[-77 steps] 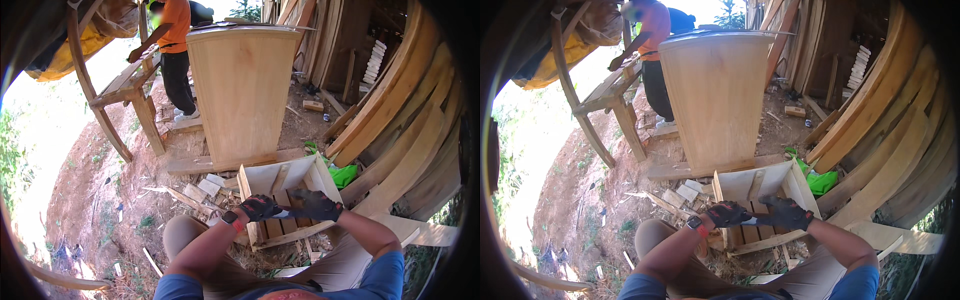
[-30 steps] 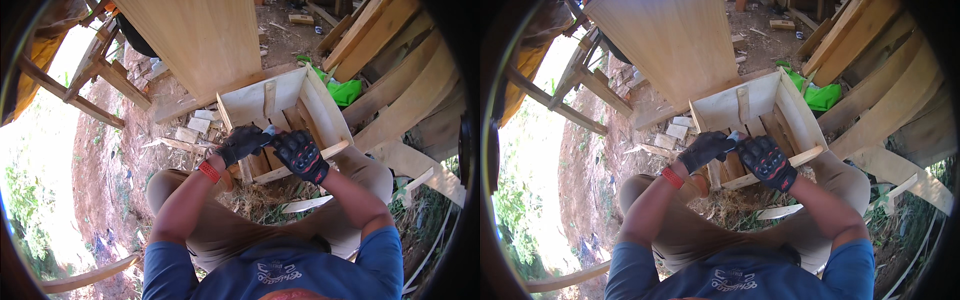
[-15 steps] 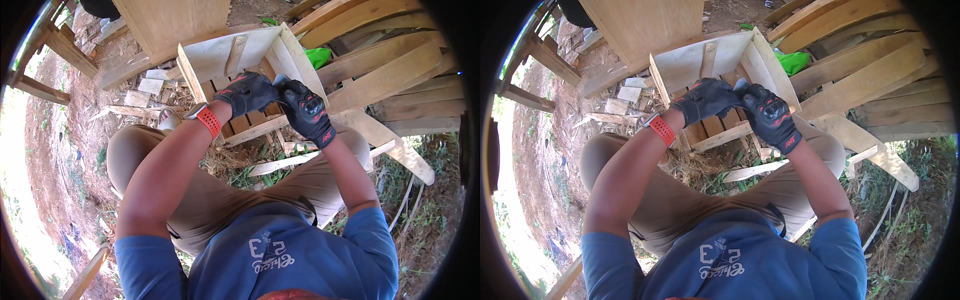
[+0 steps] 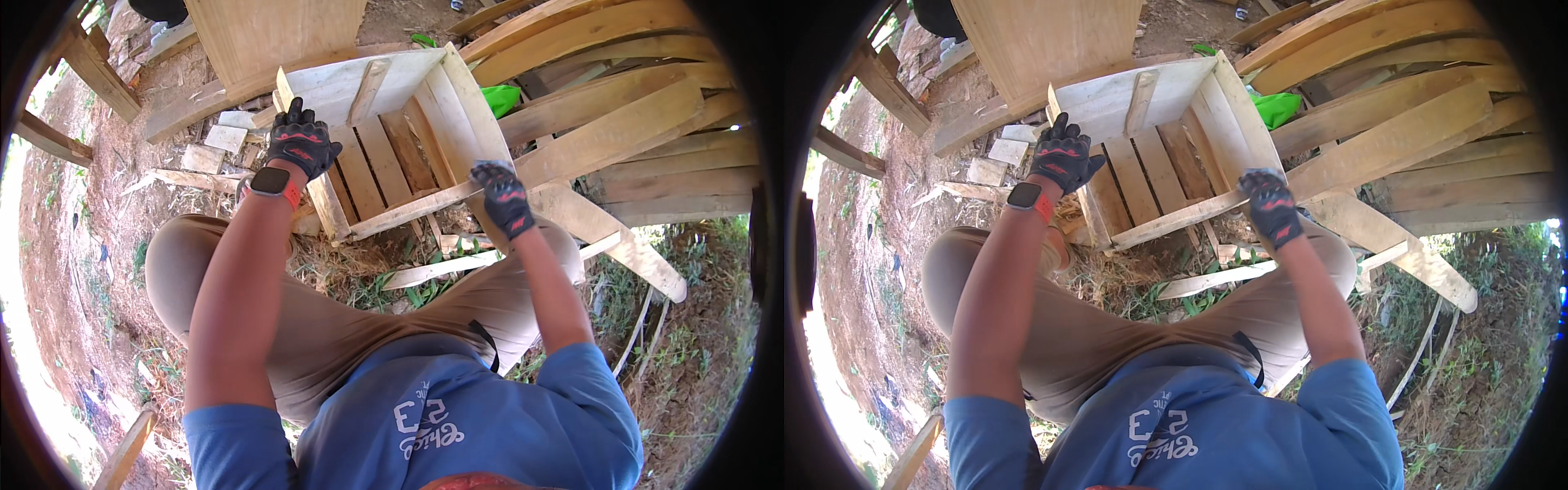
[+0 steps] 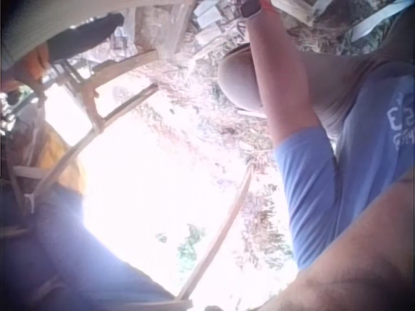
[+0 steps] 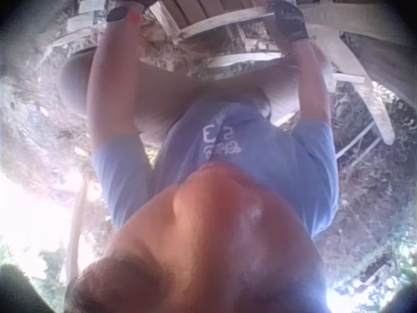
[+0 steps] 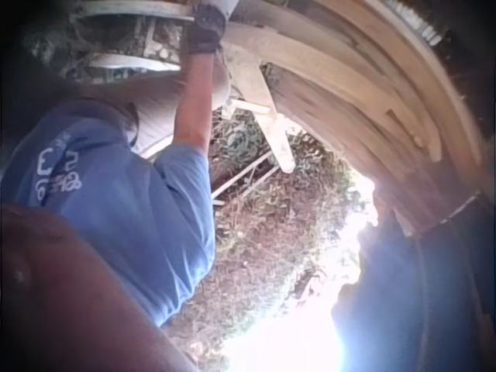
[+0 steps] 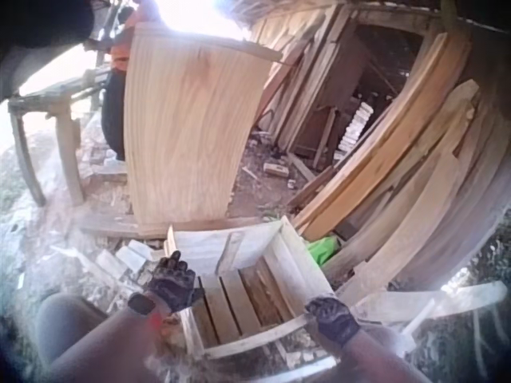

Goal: The person sands the interior and edges of a wooden crate using sandpaper.

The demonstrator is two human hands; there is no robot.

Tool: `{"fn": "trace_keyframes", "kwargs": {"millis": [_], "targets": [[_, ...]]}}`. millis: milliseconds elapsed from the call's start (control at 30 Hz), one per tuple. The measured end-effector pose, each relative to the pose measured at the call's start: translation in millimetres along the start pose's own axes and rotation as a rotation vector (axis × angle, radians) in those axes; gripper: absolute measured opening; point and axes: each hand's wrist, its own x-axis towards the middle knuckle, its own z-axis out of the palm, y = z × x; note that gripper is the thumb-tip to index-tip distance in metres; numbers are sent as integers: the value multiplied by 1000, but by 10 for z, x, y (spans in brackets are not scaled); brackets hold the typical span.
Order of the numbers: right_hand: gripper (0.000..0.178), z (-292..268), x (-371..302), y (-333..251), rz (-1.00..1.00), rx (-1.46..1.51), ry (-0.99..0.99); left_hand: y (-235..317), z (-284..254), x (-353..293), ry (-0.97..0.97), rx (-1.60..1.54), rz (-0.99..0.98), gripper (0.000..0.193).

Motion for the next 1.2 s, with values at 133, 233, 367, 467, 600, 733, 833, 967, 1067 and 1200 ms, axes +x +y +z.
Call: {"fn": "trace_keyframes", "kwargs": {"millis": [133,233,367,467,600,733,833,967,1067,1200], "targets": [[48,-201,52,-1022,10,254,140,39,-96,43,-180,31,-52,57],[48,-309,126,-1193,-86,311,139,-80,11,46,-172,47,-54,60],[48,28,-52,-203,91,194,31,51,-51,99,-214,68,-62,61],[40,36,-18,-62,160,123,88,30,-23,110,-187,53,-44,62],[35,-67,107,-682,61,214,199,-12,-76,83,-257,33,-85,63],[29,-15,-23,-175,150,50,48,-14,-54,79,-210,30,-57,64],[31,45,23,-79,184,83,163,10,-86,59,-239,23,-47,63],[33,-79,83,-60,174,211,63,-54,-45,92,-233,0,-43,63],[34,-106,81,58,223,204,76,-47,-3,120,-245,-19,-19,62],[33,-44,57,-193,98,149,158,-30,-71,102,-253,-23,-56,64]]}}
